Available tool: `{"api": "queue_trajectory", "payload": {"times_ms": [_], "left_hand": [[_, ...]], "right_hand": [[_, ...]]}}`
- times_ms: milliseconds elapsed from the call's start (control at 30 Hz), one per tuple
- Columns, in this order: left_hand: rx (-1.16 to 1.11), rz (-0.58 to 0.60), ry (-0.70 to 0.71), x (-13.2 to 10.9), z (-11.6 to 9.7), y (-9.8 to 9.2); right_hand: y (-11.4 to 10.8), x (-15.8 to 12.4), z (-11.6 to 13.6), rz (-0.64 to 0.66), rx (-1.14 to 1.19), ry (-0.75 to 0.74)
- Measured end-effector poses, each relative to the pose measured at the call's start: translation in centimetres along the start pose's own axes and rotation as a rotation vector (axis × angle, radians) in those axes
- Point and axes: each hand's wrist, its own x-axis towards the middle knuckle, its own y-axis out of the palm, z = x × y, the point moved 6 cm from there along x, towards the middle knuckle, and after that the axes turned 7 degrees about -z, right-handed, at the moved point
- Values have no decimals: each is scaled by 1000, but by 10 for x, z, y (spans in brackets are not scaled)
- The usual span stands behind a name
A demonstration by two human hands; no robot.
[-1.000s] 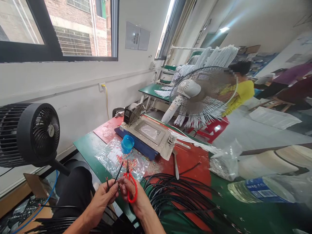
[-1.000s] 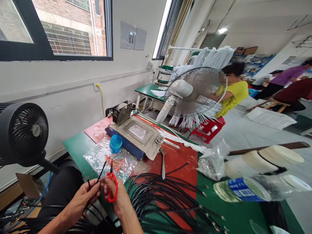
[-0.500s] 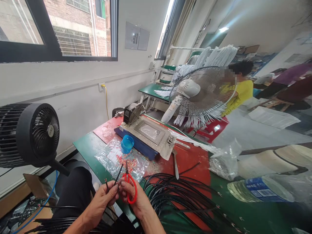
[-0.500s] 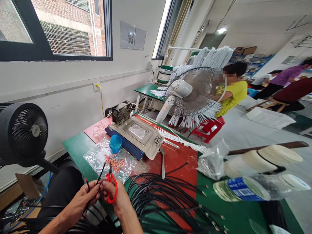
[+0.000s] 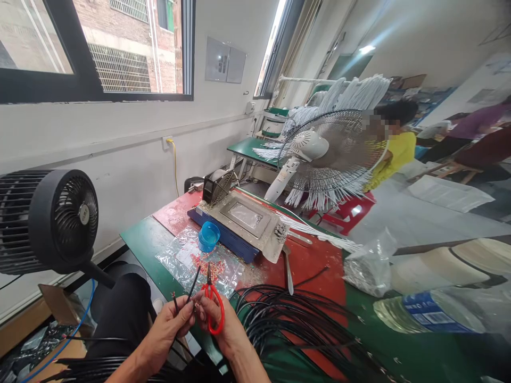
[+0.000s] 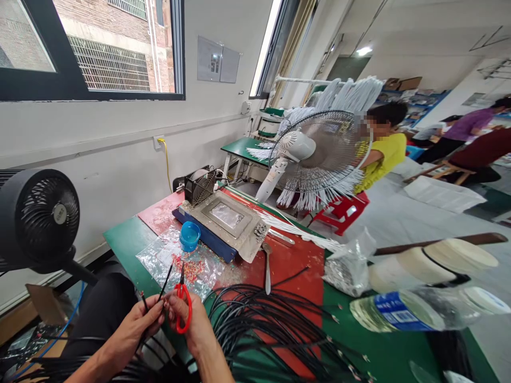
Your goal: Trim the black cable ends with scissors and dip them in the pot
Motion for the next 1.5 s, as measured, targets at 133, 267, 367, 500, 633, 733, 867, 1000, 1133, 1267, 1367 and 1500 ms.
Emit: {"api": "queue_trajectory", "payload": {"times_ms": [133,267,367,500,633,733,867,1000,1133,1267,1367,1500], "left_hand": [[-15,-14,-10,-1,0,-1],[-40,-12,-33,-2,0,-1],[-34,20,-25,-2,-1,0],[-25,48,-24,-1,0,1],[-34,47,-24,-2,0,2],[-36,31,-18,-2,-1,1],[-29,23,0,-2,-2,0],[-6,10,14,-1,-1,-2],[-88,-14,-18,-1,-2,-4],[-340,-68,-170,-4,0,-11],[-499,-61,-225,-6,0,-15],[-687,-55,-301,-8,4,-17]], "right_hand": [[2,0,2,-2,20,-16],[0,1,1,-11,0,-28],[-1,2,1,-15,-26,-49],[-3,3,2,2,-83,-102],[-6,4,3,-15,-106,-154],[-7,3,4,-40,-121,-166],[-4,2,6,-51,-163,-201],[-7,3,7,-120,-258,-238],[-13,-4,20,-251,-508,-491],[8,-28,40,-221,-901,-1093],[32,-45,37,-100,-1136,-1426],[56,-56,29,66,-1387,-1580]]}}
